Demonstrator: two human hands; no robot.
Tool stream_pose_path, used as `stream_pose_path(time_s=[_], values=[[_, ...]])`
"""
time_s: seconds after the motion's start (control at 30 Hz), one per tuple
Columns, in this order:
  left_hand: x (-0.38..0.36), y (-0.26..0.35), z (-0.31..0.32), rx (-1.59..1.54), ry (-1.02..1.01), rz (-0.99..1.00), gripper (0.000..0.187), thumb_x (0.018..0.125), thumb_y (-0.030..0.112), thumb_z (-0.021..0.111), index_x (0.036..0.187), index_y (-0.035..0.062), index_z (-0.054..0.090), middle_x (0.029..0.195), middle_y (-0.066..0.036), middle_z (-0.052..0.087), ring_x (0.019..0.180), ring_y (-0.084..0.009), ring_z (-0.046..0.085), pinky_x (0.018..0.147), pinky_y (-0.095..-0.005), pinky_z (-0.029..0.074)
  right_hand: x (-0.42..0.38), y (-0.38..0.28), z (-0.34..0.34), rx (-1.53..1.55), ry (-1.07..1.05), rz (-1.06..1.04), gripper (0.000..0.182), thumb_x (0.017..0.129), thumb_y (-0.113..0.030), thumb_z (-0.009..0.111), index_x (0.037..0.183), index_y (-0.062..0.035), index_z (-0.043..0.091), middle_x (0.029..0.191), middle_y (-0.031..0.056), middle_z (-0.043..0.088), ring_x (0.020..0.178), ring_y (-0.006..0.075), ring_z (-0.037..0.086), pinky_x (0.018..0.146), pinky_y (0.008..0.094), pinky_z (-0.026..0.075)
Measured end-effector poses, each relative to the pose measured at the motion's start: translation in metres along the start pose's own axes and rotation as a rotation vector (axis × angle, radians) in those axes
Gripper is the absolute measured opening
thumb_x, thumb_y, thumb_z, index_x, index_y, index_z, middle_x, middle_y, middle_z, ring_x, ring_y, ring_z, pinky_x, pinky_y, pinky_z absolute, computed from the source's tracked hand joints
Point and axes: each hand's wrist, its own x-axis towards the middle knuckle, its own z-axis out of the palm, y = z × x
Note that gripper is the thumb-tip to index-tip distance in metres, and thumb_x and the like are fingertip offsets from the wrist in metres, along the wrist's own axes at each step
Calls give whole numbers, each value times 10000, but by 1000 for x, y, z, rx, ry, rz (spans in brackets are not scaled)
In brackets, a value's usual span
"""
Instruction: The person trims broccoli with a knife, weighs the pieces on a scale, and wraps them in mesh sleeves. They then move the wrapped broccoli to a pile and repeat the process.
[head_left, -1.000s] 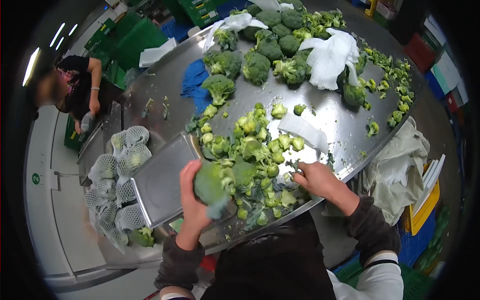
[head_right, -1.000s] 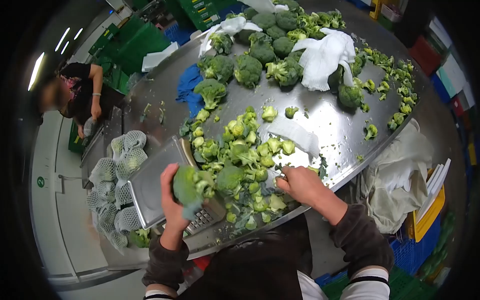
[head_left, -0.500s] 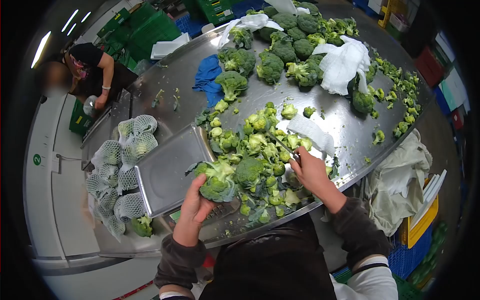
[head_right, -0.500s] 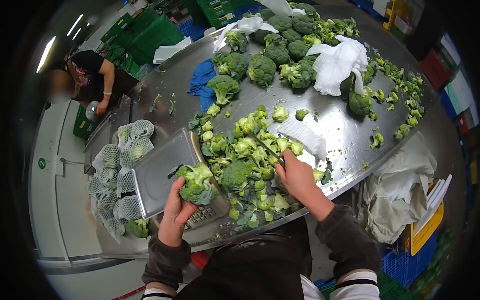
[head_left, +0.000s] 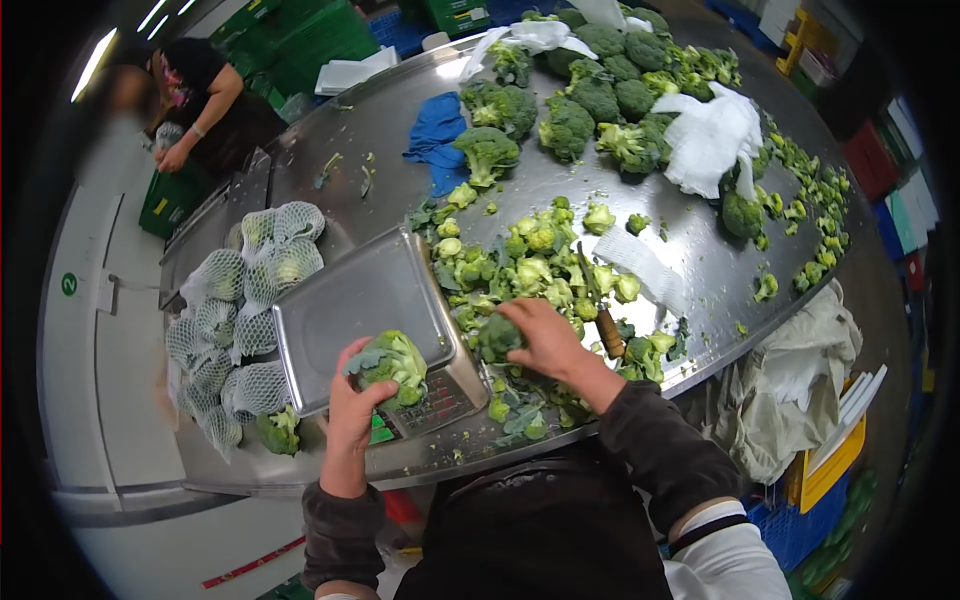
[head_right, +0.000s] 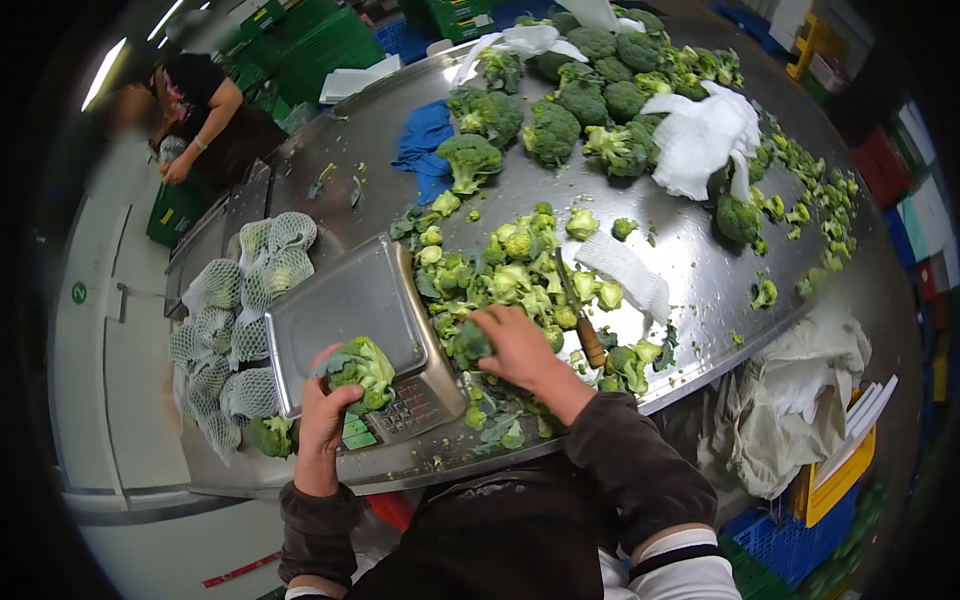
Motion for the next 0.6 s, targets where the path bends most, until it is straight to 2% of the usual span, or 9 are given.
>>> stream_pose_path(time_s=[0.07, 0.13, 0.2, 0.3, 0.33, 0.4, 0.43, 0.53, 0.6], values=[[-8, -1, -14, -11, 39, -1, 660, 625, -31, 658, 1244, 13, 431, 1115, -89, 544, 1035, -188, 532, 918, -307, 423, -1, 5, -6, 165, 193, 80, 637, 683, -246, 698, 1247, -59, 469, 1205, 187, 517, 1120, 343, 490, 961, 402, 394], [-12, 1, -31, 40, 44, 9, 676, 614, -33, 663, 1248, 11, 432, 1124, -86, 545, 1049, -185, 529, 923, -306, 419, 0, -20, -34, 425, 195, 213, 626, 697, -253, 685, 1249, -45, 474, 1216, 192, 523, 1120, 321, 510, 959, 380, 394], [-10, -5, -46, 44, 74, 23, 666, 615, -4, 686, 1239, 11, 452, 1160, -95, 527, 1056, -193, 527, 929, -310, 415, 12, -36, -32, 420, 234, 107, 627, 726, -239, 680, 1276, -44, 450, 1186, 167, 547, 1092, 266, 540, 945, 349, 397], [0, 4, -58, 619, 124, 269, 671, 602, 61, 728, 1223, 11, 480, 1200, -130, 501, 1107, -242, 505, 966, -320, 386, 40, -88, -13, 956, 161, 19, 627, 769, -190, 665, 1312, -41, 390, 1202, 121, 511, 1115, 180, 477, 959, 316, 367], [6, 5, -64, 623, 137, 265, 671, 602, 61, 728, 1223, 11, 480, 1200, -130, 501, 1107, -242, 505, 966, -320, 386, 49, -100, 0, 962, 149, 14, 627, 769, -190, 665, 1312, -41, 390, 1202, 121, 511, 1115, 180, 477, 959, 316, 367], [22, -3, -78, 705, 129, 394, 685, 601, 69, 731, 1232, 13, 469, 1229, -151, 488, 1148, -277, 484, 983, -333, 374, 70, -114, 23, 908, 154, -138, 663, 767, -209, 673, 1332, -58, 361, 1283, 148, 450, 1210, 230, 418, 1021, 349, 313], [30, -7, -85, 673, 103, 371, 706, 613, 97, 741, 1253, 23, 452, 1268, -167, 468, 1181, -304, 462, 998, -354, 363, 80, -110, 34, 348, 246, -262, 726, 745, -245, 698, 1345, -53, 336, 1326, 172, 403, 1274, 304, 352, 1079, 409, 232], [38, -12, -102, 791, 76, 425, 735, 624, 114, 745, 1283, 34, 429, 1288, -172, 456, 1205, -306, 446, 1013, -361, 350, 88, -98, 51, 16, 89, -222, 830, 698, -287, 729, 1363, -46, 295, 1341, 215, 376, 1317, 361, 262, 1101, 461, 176], [36, -12, -106, 742, 49, 401, 766, 633, 120, 743, 1313, 43, 400, 1308, -179, 435, 1234, -311, 415, 1036, -364, 316, 79, -99, 49, 25, 65, -234, 879, 674, -299, 747, 1369, -35, 278, 1338, 209, 380, 1311, 362, 268, 1102, 464, 181]])
